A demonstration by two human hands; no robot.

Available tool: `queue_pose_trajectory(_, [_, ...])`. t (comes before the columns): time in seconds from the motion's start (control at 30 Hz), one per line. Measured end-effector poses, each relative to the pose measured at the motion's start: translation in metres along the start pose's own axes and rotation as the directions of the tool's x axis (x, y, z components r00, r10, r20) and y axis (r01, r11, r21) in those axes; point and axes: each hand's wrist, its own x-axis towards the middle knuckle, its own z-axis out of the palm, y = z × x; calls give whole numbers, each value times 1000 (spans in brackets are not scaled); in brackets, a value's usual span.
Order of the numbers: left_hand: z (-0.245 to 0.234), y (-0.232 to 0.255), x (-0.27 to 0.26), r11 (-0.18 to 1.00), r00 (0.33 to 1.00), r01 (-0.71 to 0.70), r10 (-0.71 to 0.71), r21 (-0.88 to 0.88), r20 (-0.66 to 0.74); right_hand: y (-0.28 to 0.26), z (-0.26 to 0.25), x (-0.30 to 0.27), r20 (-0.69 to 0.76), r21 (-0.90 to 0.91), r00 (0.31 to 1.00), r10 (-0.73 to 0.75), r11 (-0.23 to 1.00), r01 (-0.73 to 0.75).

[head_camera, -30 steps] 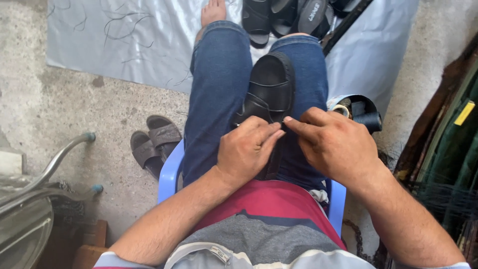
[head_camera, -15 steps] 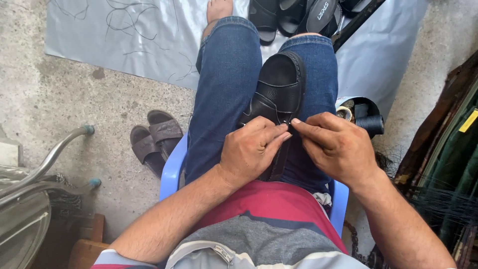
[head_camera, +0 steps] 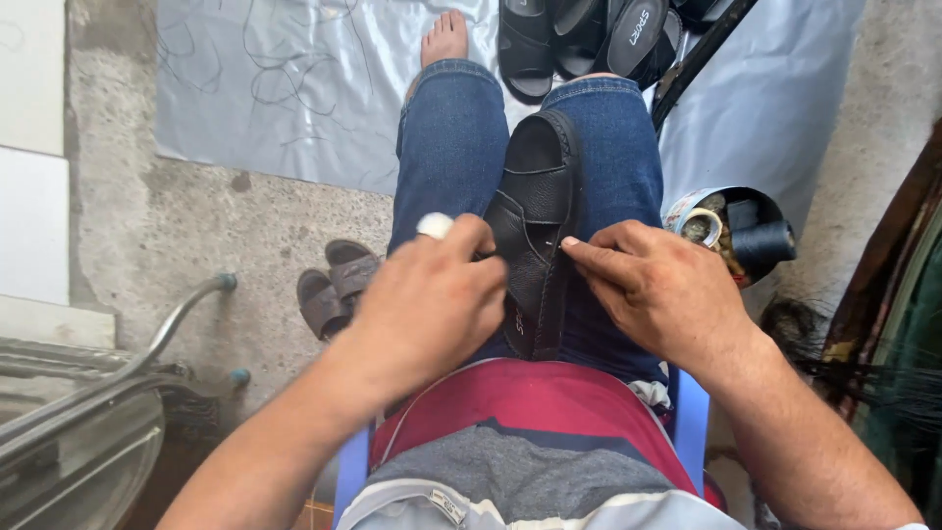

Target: Hand-stitching a leather sandal using an awl and thread while seated.

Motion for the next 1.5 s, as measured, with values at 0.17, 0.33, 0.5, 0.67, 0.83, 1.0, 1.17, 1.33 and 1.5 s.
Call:
queue_pose_trajectory(0.17, [-8,-6,4,522,991,131,-60,-843,117,7,5,-2,33,67,999,15,998,-17])
queue_pose_trajectory(0.33, [35,15,2,274,956,221,-248,-936,153,5,0,1,50,142,998,36,989,-43])
queue_pose_trajectory(0.5, [31,15,10,873,965,166,-240,-459,-107,5,1,3,54,198,997,57,978,-67])
queue_pose_trajectory(0.67, [23,15,24,927,991,134,-124,-351,54,4,6,-1,35,214,996,83,973,-89])
queue_pose_trajectory(0.83, [19,6,27,878,988,65,10,-474,154,4,3,-6,54,174,996,67,982,-76])
queue_pose_trajectory(1.0, [25,-4,33,705,911,393,-211,-590,355,11,-59,8,621,-246,687,377,926,-286])
queue_pose_trajectory(1.17, [16,-4,21,590,921,389,-237,-708,309,17,-54,10,537,49,774,335,904,-425])
queue_pose_trajectory(1.33, [33,-7,-10,821,967,209,-254,-531,-12,24,-5,4,395,420,820,414,712,-562])
queue_pose_trajectory(1.5, [40,0,-16,907,973,94,-170,-410,-153,28,21,-2,121,800,946,301,534,-272])
